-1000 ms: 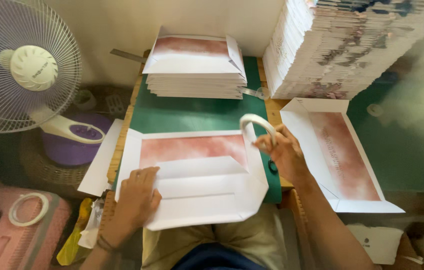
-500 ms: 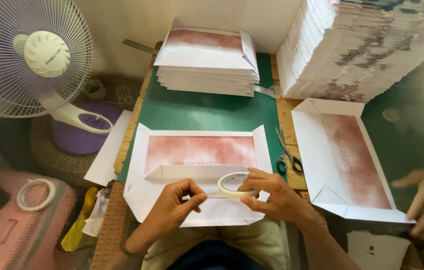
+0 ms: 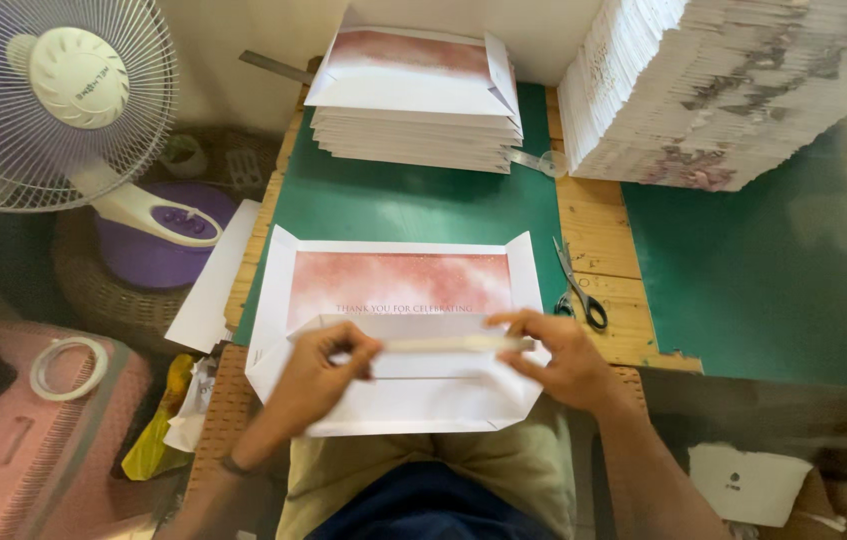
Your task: The person assembles paper envelopes by folding the flaps and securing them with clear adhesive tape. They use scissors to cut the tape and smooth the flaps down, working through a stack of envelopes on a green table.
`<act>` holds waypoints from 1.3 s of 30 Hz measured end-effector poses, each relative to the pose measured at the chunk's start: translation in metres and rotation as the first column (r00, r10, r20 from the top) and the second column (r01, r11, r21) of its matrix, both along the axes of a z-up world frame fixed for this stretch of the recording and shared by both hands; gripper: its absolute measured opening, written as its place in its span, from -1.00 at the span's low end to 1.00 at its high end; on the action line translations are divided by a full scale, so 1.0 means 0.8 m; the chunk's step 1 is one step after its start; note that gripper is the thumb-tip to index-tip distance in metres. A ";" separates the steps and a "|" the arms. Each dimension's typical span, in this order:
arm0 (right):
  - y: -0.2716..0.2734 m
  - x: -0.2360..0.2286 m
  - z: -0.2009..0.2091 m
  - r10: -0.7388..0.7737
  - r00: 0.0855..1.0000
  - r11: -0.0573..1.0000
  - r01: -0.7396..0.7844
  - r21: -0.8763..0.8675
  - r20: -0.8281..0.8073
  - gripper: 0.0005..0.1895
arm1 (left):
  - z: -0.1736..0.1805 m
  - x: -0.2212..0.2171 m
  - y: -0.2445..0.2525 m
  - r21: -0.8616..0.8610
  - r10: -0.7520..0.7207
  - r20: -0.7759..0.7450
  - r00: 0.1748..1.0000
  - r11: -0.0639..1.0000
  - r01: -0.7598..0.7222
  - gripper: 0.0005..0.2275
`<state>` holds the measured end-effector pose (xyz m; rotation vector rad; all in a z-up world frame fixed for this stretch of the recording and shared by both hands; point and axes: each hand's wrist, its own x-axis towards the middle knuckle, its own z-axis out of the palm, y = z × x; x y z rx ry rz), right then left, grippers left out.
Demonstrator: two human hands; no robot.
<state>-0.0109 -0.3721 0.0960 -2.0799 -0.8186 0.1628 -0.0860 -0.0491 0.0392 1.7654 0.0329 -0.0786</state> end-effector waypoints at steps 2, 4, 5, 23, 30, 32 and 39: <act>-0.008 0.019 -0.009 -0.104 0.961 0.985 0.135 0.108 -0.254 -0.76 | 0.006 0.006 0.028 0.289 0.119 0.125 0.985 0.945 -0.151 -0.81; -0.011 0.028 -0.017 -0.104 0.929 0.978 0.160 0.134 -0.356 -0.80 | 0.012 0.009 0.049 0.478 0.157 0.338 0.928 0.821 -0.312 -0.82; -0.010 0.032 -0.020 -0.061 0.941 0.987 0.106 0.120 -0.332 -0.81 | 0.013 0.010 0.051 0.536 0.140 0.347 0.927 0.781 -0.319 -0.83; -0.007 0.062 -0.037 -0.091 0.929 0.995 0.098 0.003 -0.358 -0.77 | 0.011 0.098 0.086 0.903 0.013 -0.049 0.999 0.428 0.039 -0.61; -0.030 0.073 -0.031 -0.074 0.965 0.997 0.070 -0.022 -0.253 -0.79 | 0.047 0.140 0.092 0.890 0.079 -0.309 0.948 0.374 0.259 -0.47; -0.028 0.071 -0.028 -0.164 0.955 0.975 0.118 -0.190 -0.246 -0.76 | 0.038 0.141 0.094 0.912 0.053 -0.251 0.967 0.348 0.218 -0.48; -0.019 0.061 -0.024 -0.242 0.963 0.928 0.195 -0.317 -0.117 -0.71 | -0.070 0.150 -0.005 0.897 -0.498 0.233 0.835 0.442 0.014 -0.92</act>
